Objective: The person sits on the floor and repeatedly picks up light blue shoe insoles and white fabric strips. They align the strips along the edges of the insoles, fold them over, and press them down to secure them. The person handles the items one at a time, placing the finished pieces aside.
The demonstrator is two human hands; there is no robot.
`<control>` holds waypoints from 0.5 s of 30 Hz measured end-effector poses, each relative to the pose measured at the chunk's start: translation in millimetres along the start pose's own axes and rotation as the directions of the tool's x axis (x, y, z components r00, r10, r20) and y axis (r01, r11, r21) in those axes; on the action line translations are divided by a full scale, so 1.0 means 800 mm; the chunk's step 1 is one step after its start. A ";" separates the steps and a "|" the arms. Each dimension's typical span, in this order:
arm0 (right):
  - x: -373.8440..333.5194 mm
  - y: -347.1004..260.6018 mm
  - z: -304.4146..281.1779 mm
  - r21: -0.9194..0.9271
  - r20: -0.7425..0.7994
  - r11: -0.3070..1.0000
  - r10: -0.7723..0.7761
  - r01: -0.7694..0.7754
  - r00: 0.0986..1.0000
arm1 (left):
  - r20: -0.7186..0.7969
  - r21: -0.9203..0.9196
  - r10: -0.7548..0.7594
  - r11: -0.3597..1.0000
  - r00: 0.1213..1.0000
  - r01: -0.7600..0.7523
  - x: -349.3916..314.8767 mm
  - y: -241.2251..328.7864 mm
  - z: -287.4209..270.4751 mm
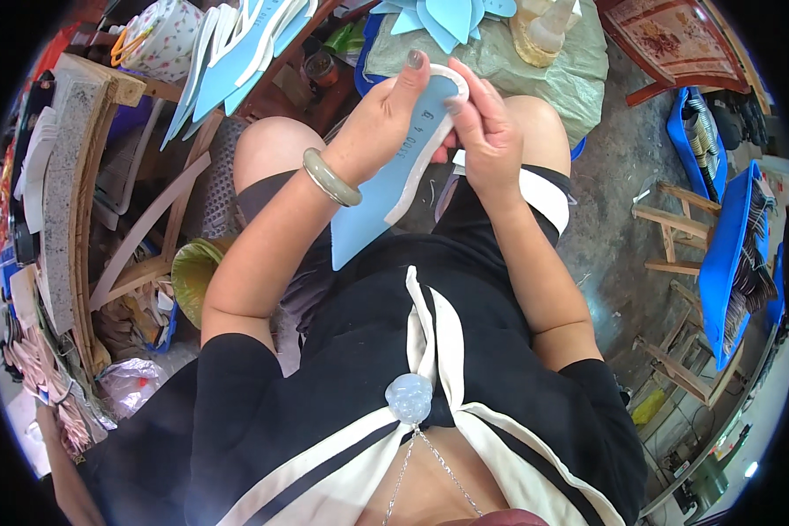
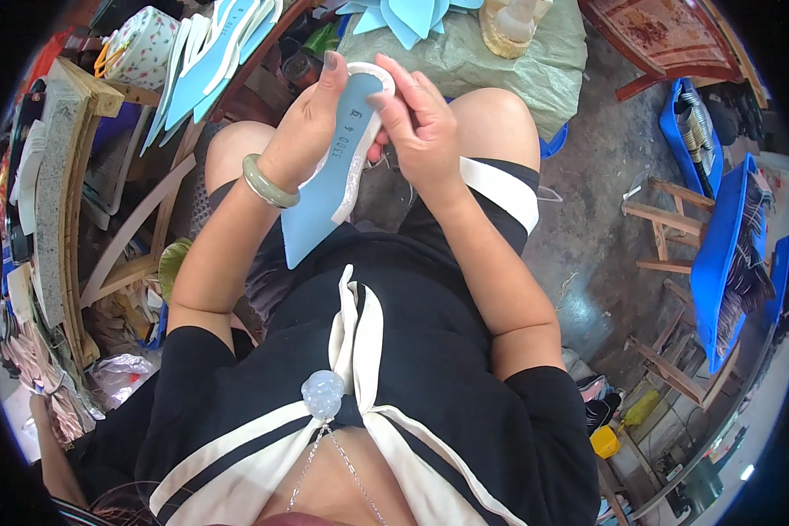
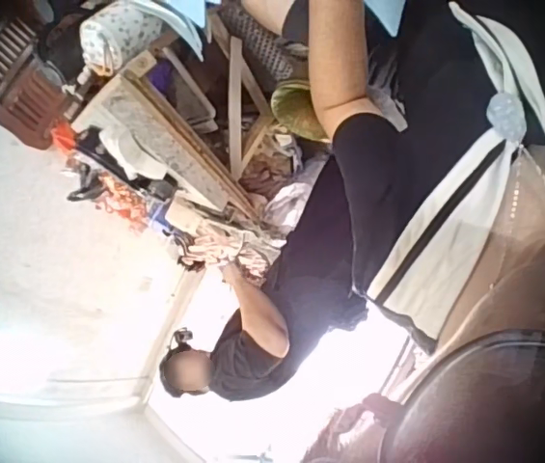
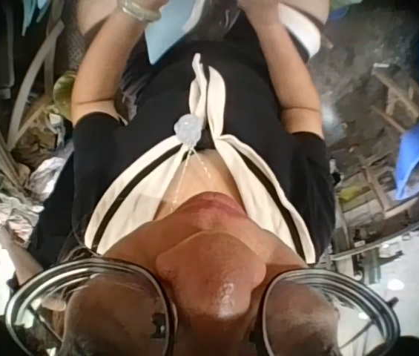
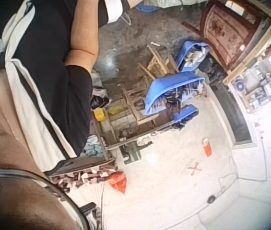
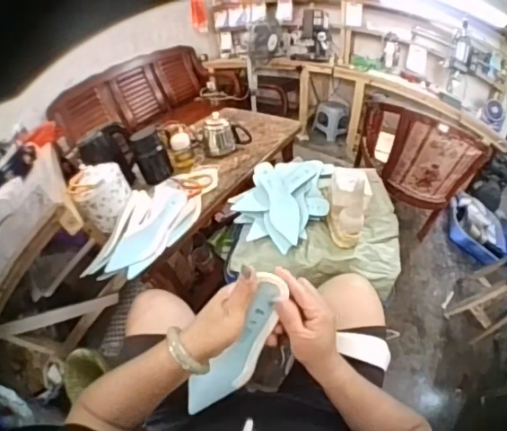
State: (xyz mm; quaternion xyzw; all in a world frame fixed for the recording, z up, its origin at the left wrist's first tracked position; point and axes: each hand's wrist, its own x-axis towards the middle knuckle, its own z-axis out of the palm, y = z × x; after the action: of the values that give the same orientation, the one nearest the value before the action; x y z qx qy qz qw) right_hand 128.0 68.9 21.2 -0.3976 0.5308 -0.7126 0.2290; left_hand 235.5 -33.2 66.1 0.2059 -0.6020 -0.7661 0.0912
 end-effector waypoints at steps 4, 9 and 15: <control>-0.005 -0.008 0.009 0.130 0.088 0.980 0.140 -0.150 0.986 | -0.085 0.131 0.230 0.967 0.970 -0.218 0.013 -0.029 -0.014; 0.006 0.010 -0.017 0.357 0.227 0.866 0.283 -0.349 0.932 | -0.019 0.010 0.153 0.988 0.988 -0.153 -0.003 -0.013 -0.007; 0.005 -0.002 -0.007 0.030 0.106 0.982 0.184 -0.188 0.977 | -0.004 0.066 0.199 0.978 0.980 -0.198 -0.004 -0.016 -0.010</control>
State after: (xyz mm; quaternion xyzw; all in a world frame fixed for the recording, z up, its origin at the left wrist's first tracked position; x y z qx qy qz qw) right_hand 121.0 69.4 23.2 -0.3777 0.5387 -0.6772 0.3294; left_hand 243.5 -35.6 53.2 0.1518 -0.6438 -0.7319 0.1638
